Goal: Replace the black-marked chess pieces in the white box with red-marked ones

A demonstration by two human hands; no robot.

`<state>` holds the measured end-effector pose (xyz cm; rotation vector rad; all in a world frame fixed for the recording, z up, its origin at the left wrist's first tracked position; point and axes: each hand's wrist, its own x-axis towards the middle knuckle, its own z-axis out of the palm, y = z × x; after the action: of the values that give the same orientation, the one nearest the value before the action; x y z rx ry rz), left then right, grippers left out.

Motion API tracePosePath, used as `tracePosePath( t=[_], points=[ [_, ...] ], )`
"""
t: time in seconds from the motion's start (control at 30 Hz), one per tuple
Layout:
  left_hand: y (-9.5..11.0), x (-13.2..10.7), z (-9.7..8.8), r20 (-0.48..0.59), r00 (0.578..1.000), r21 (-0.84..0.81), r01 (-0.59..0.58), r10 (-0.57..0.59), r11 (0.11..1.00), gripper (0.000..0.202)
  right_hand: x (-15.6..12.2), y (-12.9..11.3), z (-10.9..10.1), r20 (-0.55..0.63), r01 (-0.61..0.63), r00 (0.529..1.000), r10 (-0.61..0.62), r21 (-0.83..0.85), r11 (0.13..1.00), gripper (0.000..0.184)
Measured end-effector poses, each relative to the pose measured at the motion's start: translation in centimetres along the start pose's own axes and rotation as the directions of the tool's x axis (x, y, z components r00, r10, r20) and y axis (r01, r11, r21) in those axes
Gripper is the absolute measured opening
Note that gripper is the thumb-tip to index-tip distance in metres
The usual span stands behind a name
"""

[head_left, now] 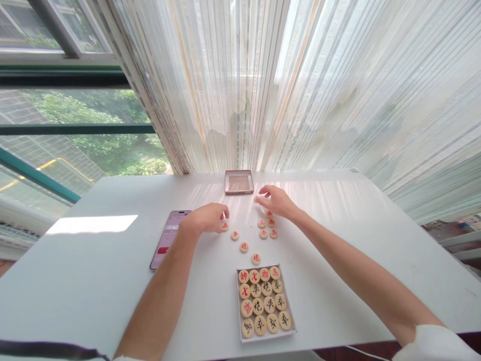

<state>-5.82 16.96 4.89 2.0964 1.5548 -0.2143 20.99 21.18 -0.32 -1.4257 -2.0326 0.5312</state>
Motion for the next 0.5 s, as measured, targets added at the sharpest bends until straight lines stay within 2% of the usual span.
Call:
tracePosePath(
  t=[0.13,0.23,0.3,0.4,0.5],
  points=[
    [-0.2,-1.0,-0.9,-0.057,0.998,-0.025,-0.025,0.024,0.999,0.043,1.3,-0.7,1.1,0.005,-0.027,1.000,0.027,-0.020,0.999,0.008],
    [-0.3,-1.4,-1.3,-0.111,0.993,-0.046,-0.056,0.050,0.997,0.035,0.3,-1.4,0.3,0.007,-0.019,1.000,0.018,0.035,0.999,0.006],
    [0.1,-1.6,-1.5,-0.155,0.985,-0.062,-0.091,0.080,0.994,0.029,-1.0,-2.1,-0.8,0.015,0.000,1.000,-0.002,0.103,0.995,0.006],
    [1.7,-1.8,-1.6,-0.220,0.961,-0.141,-0.203,0.169,0.969,0.030,-3.9,-3.7,-2.7,0.019,0.036,0.999,-0.040,0.200,0.979,0.022],
    [3.9,-2.0,-1.5,-0.270,0.912,-0.326,-0.388,0.308,0.862,0.034,-7.4,-5.1,-3.6,-0.034,0.090,0.996,-0.084,0.292,0.952,0.027]
  ],
)
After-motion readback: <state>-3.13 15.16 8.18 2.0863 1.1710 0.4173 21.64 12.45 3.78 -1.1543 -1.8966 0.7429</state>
